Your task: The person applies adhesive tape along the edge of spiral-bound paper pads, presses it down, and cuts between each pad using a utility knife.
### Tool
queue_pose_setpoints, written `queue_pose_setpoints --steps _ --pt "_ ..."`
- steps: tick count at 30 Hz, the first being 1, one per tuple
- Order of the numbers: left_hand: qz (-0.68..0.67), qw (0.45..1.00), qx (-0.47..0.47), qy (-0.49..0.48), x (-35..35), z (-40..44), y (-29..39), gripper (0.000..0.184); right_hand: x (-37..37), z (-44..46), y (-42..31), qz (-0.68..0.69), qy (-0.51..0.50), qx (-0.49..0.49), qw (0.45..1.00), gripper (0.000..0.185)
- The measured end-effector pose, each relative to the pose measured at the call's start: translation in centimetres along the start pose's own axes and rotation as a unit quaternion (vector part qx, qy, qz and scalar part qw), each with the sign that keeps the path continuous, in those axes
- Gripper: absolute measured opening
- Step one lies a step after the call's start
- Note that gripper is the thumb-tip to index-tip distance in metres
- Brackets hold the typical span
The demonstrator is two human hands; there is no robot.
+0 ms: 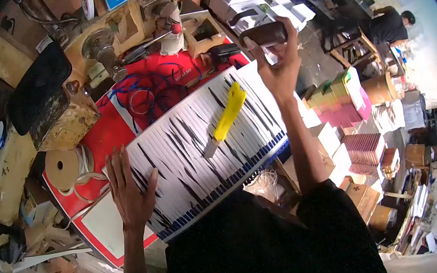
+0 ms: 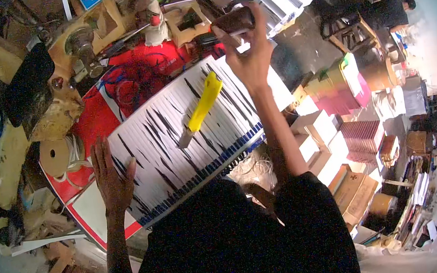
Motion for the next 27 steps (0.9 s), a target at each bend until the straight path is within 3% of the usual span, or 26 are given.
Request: queue_pose_setpoints --steps 2,5,6,8,10,14,15,16,18,20,21,25,27 --pt "0.001 1.0 -0.001 -0.009 0.5 -0.5 -0.1 0.084 -1.5 -2.0 2.4 -0.126 -0.177 -0.013 0.976 0.076" --pt "0.0 1.0 -0.016 -0.019 0.5 -0.7 -0.1 0.084 1.3 0.3 3.4 -0.152 -0.181 -0.087 0.968 0.076" --pt "0.006 1.0 -0.017 -0.018 0.5 -1.2 -0.3 0.083 1.0 0.5 0.9 -0.031 -0.066 -0.054 0.996 0.073" --pt "0.007 1.0 -0.021 -0.007 -0.1 -0.7 -0.3 0.082 0.7 -0.4 3.9 0.027 -0.028 0.009 0.999 0.072" --pt "0.015 1.0 -0.02 -0.004 -0.1 -1.0 -0.4 0.079 0.1 -2.7 3.4 -0.049 -0.182 -0.116 0.975 0.067" --pt "0.022 0.999 -0.041 -0.005 0.2 -1.0 0.0 0.078 7.8 -5.1 -1.1 0.215 0.045 -0.141 0.965 0.071" --pt "0.022 0.998 -0.053 0.012 -0.2 -1.1 -0.5 0.078 10.0 -6.5 -2.9 0.163 0.099 -0.2 0.961 0.069" --pt "0.023 0.998 -0.06 0.009 -0.2 -1.1 -0.4 0.078 11.6 -7.6 -4.8 0.18 0.149 -0.195 0.952 0.063" --pt "0.023 0.998 -0.066 0.007 -0.1 -0.9 -0.3 0.077 14.9 -10.2 -5.9 0.048 0.15 -0.23 0.96 0.056" --pt "0.026 0.997 -0.079 0.009 -0.2 -0.9 -0.1 0.076 16.2 -11.3 -7.1 -0.127 0.056 -0.136 0.981 0.052" --pt "0.032 0.996 -0.077 0.014 -0.2 -1.0 -0.2 0.076 16.8 -11.7 -8.1 -0.147 0.042 -0.134 0.979 0.052" --pt "0.057 0.992 -0.106 0.026 -0.2 -1.0 -0.2 0.075 16.5 -12.8 -11.4 -0.073 0.218 -0.031 0.973 0.05" --pt "0.065 0.993 -0.094 0.019 -0.1 -1.0 -0.1 0.075 15.7 -16.4 -6.4 -0.007 0.219 -0.047 0.975 0.048"
Point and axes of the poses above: each hand's wrist, its own z-axis towards the middle knuckle, its own x-axis out of the back of the hand, y = z × x, the point moved 3 cm from there along z, towards the middle knuckle, and after that the axes turned 1 degree about z, right-handed, at the moved point
